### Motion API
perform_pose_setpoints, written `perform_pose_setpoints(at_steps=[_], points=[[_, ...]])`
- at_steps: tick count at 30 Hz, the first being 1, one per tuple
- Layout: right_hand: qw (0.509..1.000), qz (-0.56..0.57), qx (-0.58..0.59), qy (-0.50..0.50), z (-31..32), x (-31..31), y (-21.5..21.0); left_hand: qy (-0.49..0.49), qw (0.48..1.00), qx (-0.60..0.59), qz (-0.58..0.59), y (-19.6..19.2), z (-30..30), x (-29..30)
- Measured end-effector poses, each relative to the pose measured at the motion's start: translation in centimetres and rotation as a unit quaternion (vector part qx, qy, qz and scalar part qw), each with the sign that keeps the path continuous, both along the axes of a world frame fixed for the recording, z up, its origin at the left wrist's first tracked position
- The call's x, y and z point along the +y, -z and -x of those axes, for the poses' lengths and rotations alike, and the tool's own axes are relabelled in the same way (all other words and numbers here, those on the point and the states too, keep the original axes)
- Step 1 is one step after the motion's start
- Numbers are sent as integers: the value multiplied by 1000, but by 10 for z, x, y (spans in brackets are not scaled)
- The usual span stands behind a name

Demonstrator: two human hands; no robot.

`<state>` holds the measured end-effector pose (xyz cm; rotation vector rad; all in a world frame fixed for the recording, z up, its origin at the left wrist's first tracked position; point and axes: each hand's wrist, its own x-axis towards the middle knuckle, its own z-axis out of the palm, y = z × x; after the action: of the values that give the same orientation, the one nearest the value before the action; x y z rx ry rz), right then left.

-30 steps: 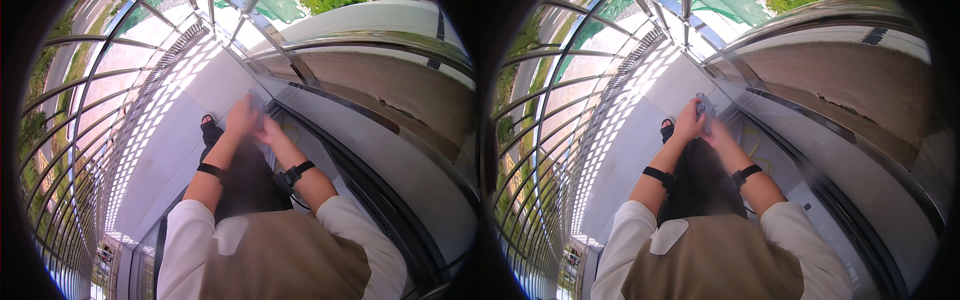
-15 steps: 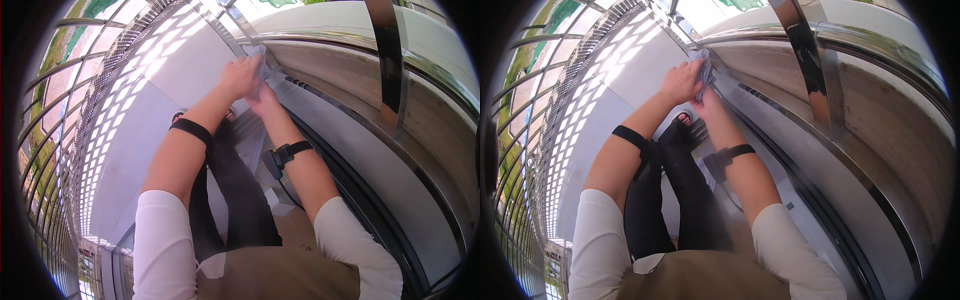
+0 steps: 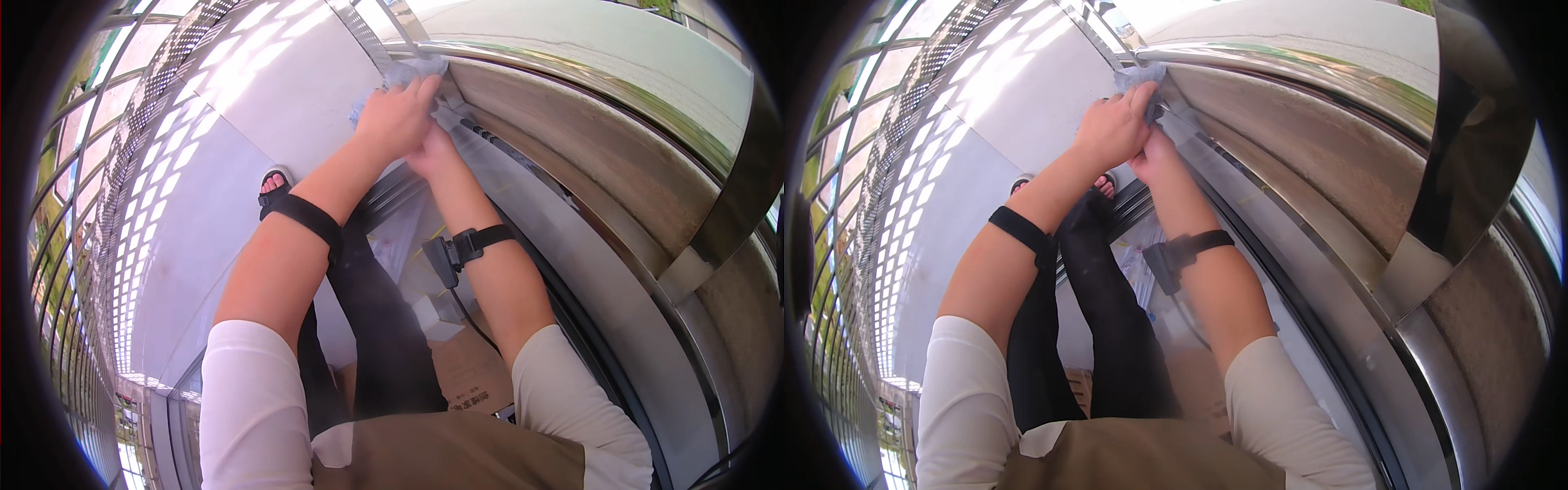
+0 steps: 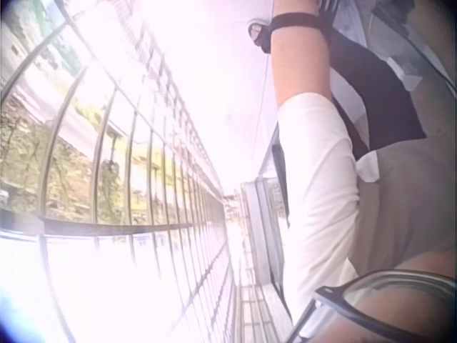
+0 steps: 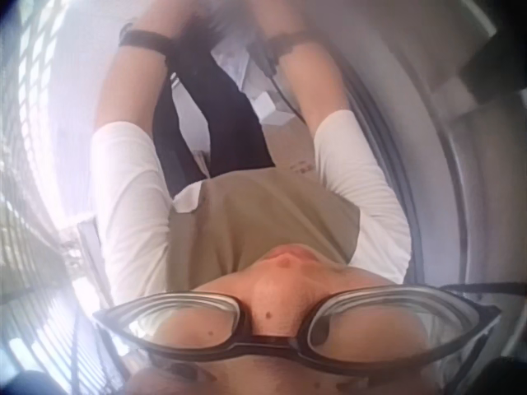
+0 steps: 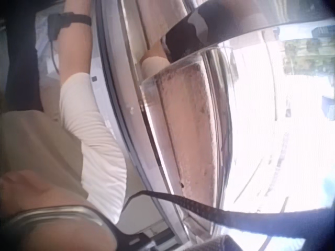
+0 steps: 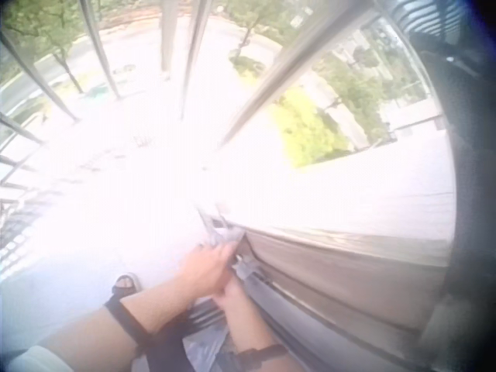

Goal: The person wipes the metal balcony railings and the adjacent window frame with a cloth.

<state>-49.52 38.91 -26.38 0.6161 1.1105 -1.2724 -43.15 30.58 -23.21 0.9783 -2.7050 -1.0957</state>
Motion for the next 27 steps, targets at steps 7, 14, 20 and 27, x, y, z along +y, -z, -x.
perform_pose_setpoints(at_steps=[7, 14, 20, 27], points=[[999, 38, -27, 12, -2, 15, 9, 60, 998, 8, 5, 1, 1, 7], [1000, 12, -3, -15, -3, 23, 10, 110, 994, 11, -5, 4, -1, 7], [1000, -2, 8, -10, -3, 36, 20, 139, 989, 26, -39, 3, 3, 5], [999, -26, 20, 11, -3, 33, 4, 178, 974, 47, -135, 2, 12, -8]])
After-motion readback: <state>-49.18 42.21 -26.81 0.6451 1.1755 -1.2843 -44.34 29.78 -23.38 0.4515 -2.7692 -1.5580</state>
